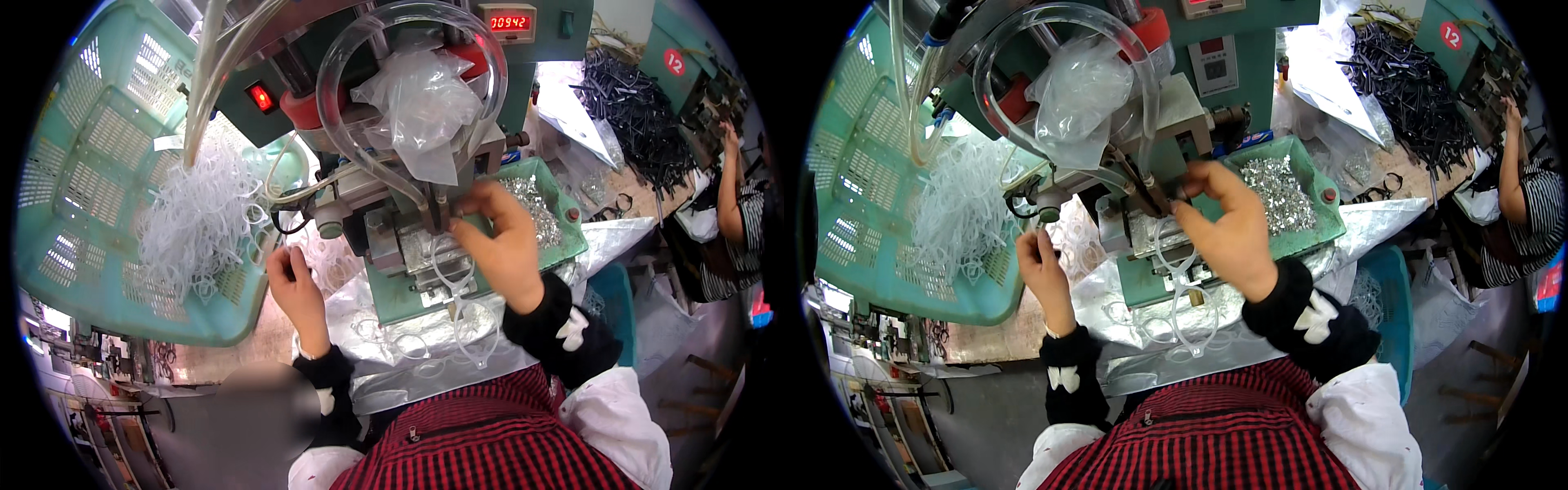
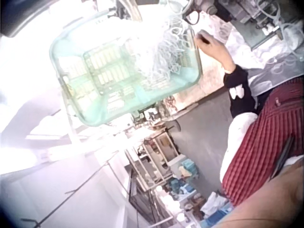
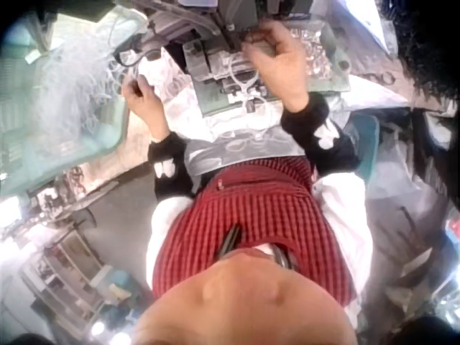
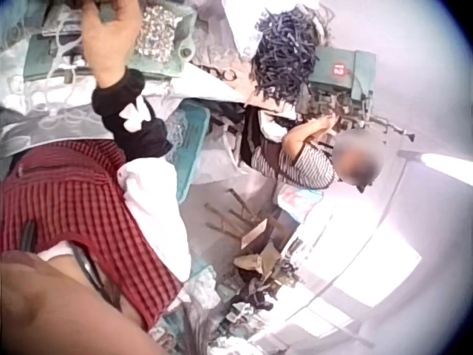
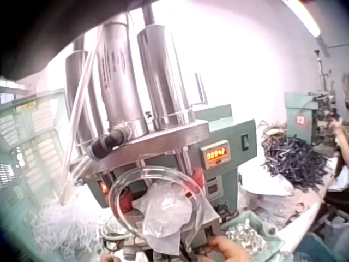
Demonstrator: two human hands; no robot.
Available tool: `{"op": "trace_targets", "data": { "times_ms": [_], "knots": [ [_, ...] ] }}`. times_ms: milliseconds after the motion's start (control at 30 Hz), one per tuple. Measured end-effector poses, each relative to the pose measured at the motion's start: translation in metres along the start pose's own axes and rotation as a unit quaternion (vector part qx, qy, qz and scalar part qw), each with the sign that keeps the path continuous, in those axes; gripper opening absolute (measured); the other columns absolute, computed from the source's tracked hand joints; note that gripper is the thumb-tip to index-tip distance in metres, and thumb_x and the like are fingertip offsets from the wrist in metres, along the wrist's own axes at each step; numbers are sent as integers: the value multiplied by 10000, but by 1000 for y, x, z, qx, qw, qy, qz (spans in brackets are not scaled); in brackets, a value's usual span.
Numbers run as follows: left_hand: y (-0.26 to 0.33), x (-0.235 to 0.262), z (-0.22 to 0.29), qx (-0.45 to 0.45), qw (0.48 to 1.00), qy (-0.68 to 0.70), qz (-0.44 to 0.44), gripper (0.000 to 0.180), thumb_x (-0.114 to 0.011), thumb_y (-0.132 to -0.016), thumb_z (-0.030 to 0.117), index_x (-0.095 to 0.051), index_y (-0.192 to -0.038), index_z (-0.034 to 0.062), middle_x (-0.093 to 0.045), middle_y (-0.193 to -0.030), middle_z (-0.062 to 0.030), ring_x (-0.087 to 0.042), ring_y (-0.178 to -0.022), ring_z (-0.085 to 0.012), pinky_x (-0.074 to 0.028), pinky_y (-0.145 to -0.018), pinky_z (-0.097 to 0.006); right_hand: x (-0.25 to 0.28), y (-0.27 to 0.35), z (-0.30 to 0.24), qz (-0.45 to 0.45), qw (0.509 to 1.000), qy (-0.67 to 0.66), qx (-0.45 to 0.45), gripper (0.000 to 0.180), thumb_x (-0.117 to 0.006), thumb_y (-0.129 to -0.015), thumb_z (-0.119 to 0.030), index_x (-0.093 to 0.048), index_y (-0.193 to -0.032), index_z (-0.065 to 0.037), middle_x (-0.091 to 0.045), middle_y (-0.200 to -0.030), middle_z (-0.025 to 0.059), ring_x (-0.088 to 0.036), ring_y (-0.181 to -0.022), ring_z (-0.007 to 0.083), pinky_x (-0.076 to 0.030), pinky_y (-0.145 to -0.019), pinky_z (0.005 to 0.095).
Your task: The person repeatedly picks up a clear plastic ring and a small metal pin, places them into a press machine, and operates the lever to join them. The finished items are dropped into a green basket. The process is repeated continuously throughout the clip.
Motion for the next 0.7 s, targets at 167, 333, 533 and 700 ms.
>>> {"op": "trace_targets", "data": {
  "times_ms": [167, 333, 533, 700],
  "knots": [
    [37, -8, 47, -59, 980, 187, -45, 100, -580, -1000, 82, -549, -1076, 24, -644, -981, -82, -622, -904, -146, -529, -815, -299, -6, 9, 3, 31, 997, -61, -45, 450, -702, -795, 18, -581, -1228, 17, -657, -882, 35, -605, -919, 113, -461, -882, 255],
    [25, -12, 179, -261, 917, 268, -138, 101, -519, -1010, 37, -547, -1104, 15, -634, -1053, -140, -631, -950, -216, -542, -888, -363, -13, 6, -16, -8, 978, -174, -113, 482, -698, -809, 36, -557, -1270, 24, -668, -876, 38, -608, -956, 121, -455, -909, 264],
    [33, -25, 178, -378, 902, 170, -118, 101, -555, -963, 5, -577, -1058, -21, -668, -911, -161, -637, -792, -227, -554, -726, -350, -9, 17, -44, -60, 995, -78, -31, 467, -622, -858, 34, -541, -1317, 18, -655, -1220, 112, -633, -1080, 173, -475, -945, 301],
    [78, -52, 176, -564, 768, 19, -302, 177, -734, -717, 31, -650, -871, 46, -697, -1037, -121, -635, -739, -238, -567, -650, -334, 79, 3, 27, 32, 869, 479, 123, 184, -726, -764, -68, -736, -947, -58, -663, -1118, 192, -611, -1108, 376, -483, -962, 449]
  ]
}}
Point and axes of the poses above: each hand's wrist, its own y-axis away from the middle knuckle, its own x-axis out of the back of the hand, z = x × y, the point moved 4 cm from there along -y, towards the middle knuckle
